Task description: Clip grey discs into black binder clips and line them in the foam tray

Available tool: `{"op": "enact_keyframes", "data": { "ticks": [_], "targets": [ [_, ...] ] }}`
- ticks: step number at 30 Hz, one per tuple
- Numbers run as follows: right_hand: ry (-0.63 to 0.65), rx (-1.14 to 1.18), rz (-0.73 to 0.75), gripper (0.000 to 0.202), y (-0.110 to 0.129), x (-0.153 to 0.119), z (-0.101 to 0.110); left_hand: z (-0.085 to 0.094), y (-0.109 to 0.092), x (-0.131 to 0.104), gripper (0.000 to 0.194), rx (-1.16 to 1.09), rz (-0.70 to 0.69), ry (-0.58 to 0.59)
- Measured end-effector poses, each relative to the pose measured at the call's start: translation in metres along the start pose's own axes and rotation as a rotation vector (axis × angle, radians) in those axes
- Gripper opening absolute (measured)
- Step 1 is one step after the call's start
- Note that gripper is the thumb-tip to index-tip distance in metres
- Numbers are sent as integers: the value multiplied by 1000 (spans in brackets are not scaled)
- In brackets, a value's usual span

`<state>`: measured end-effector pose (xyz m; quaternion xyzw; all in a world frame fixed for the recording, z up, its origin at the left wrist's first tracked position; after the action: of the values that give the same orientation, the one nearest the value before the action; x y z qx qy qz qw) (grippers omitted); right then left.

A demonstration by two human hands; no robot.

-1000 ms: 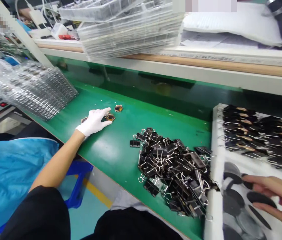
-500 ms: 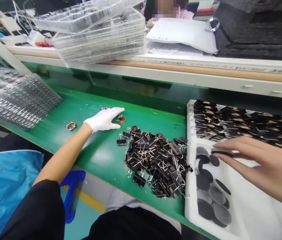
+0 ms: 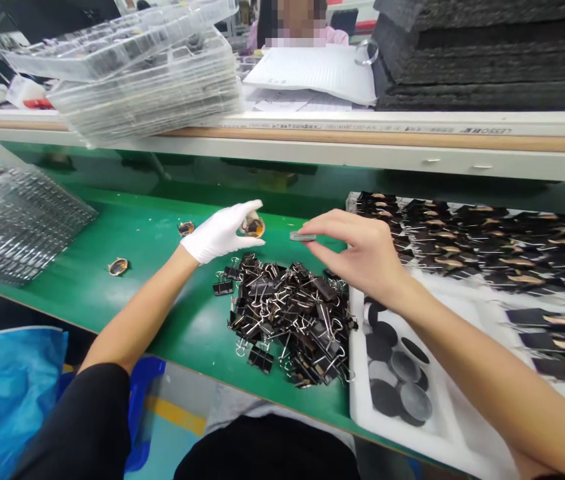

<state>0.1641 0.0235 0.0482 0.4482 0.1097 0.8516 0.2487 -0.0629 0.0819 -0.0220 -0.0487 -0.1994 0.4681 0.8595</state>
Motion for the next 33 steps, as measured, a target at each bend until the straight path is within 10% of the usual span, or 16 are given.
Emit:
{"op": "enact_keyframes", "data": {
  "ticks": [4,8,13,20,26,33],
  "targets": [
    [-181,-72,280,30,12,-6,3,18,-83,29,82,-4,-346,-58],
    [-55,-168,348,40,6,-12,-2,25,-113,39,79,62,-445,-158],
    [-48,-152,129,31,-13,-10,3,25,-117,33,70,171,-469,-246],
    [108,649,-842,51,-74,-25,-30,17,-117,35,77,131,-364,-111],
    [90,702,-890,45,-77,-25,-26,6,-92,40,35,-330,11,4],
    [94,606,-857,37,-82,-24,-13,-3,-88,42,46,-419,68,255]
  ]
}}
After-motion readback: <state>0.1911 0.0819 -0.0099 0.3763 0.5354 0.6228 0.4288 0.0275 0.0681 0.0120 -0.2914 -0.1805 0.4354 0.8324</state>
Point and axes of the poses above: each hand's wrist, its own x-axis towards the middle knuckle, its own z-axis out of the back of the hand, y = z × x, the point moved 8 cm from there along x, towards the middle knuckle, and after that the axes turned 1 degree about -z, right-handed, at the moved point
